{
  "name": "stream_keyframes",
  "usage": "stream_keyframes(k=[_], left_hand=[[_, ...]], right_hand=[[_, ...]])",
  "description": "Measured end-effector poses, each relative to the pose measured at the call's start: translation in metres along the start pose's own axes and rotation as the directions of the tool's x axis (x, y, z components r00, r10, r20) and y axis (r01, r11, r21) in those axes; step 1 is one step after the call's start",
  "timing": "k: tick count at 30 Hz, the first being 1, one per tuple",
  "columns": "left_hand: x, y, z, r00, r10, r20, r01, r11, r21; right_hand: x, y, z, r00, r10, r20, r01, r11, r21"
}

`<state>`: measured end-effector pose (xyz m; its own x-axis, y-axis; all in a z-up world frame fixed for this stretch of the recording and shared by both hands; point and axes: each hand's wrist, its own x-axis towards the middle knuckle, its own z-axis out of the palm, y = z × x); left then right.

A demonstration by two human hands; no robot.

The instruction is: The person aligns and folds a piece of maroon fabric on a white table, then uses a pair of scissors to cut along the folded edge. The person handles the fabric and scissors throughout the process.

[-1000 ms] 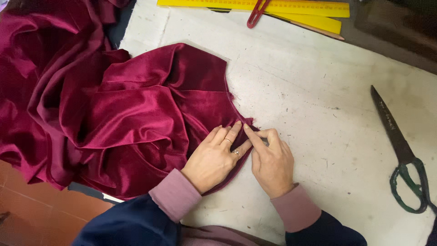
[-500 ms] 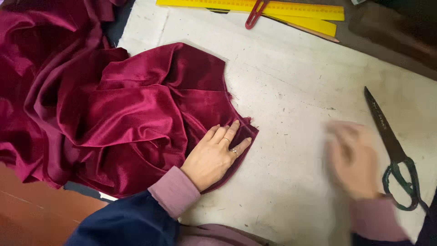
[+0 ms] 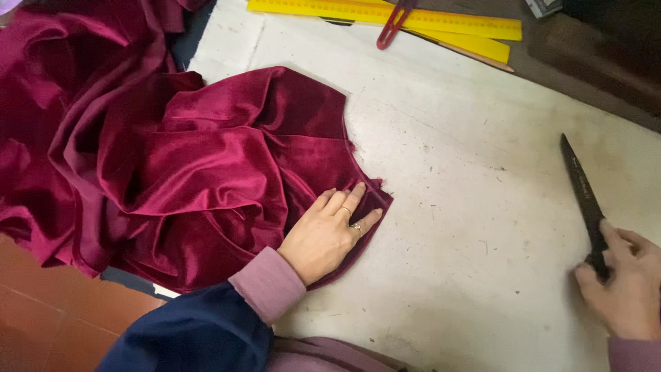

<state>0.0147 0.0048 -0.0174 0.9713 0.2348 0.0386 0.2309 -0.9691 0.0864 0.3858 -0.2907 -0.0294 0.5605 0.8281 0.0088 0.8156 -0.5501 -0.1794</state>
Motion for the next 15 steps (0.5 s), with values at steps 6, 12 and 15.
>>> stream_keyframes(k=[6,12,15], left_hand=[[-0.001,0.0,0.003,1.0,0.004,0.02,-0.004,1.0,0.011],[-0.001,0.0,0.001,1.0,0.011,0.013,-0.011,1.0,-0.006],[0.0,0.0,0.002,1.0,0.02,0.017,-0.021,0.999,0.039]], right_hand=[[-0.004,0.027,0.004,0.995,0.078,0.066,-0.079,0.997,0.003],[0.008,-0.045,-0.017,0.985,-0.124,-0.124,0.141,0.98,0.142],[0.033,-0.145,-0.026,0.94,-0.338,-0.046,0.323,0.84,0.436]])
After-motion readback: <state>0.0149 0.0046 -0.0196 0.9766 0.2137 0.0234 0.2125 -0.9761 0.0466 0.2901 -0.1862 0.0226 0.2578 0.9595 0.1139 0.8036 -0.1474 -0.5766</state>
